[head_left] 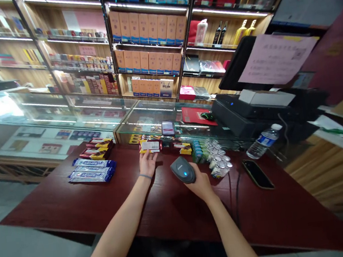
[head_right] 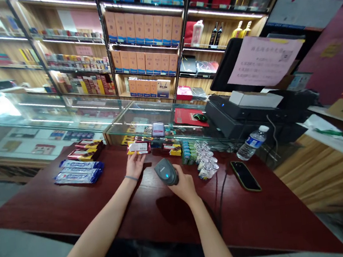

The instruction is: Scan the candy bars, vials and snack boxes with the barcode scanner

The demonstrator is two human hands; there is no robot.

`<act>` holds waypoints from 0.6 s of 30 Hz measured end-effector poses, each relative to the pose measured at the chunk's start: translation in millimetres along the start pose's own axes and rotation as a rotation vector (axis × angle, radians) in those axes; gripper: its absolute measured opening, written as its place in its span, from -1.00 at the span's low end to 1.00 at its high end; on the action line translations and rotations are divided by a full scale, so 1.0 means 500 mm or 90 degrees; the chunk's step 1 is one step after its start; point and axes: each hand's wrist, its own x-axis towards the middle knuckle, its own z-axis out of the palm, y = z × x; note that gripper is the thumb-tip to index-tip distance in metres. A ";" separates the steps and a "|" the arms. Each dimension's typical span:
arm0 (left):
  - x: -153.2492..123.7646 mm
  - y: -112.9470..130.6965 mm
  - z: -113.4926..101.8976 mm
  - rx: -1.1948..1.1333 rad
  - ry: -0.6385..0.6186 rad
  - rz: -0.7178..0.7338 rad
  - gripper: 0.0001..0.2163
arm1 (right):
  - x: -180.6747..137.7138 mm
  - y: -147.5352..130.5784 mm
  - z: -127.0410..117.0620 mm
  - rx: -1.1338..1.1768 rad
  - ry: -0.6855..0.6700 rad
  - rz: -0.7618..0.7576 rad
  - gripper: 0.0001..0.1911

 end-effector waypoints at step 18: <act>0.003 -0.004 -0.002 0.049 -0.003 0.038 -0.79 | -0.007 0.028 0.001 0.000 0.100 -0.008 -0.54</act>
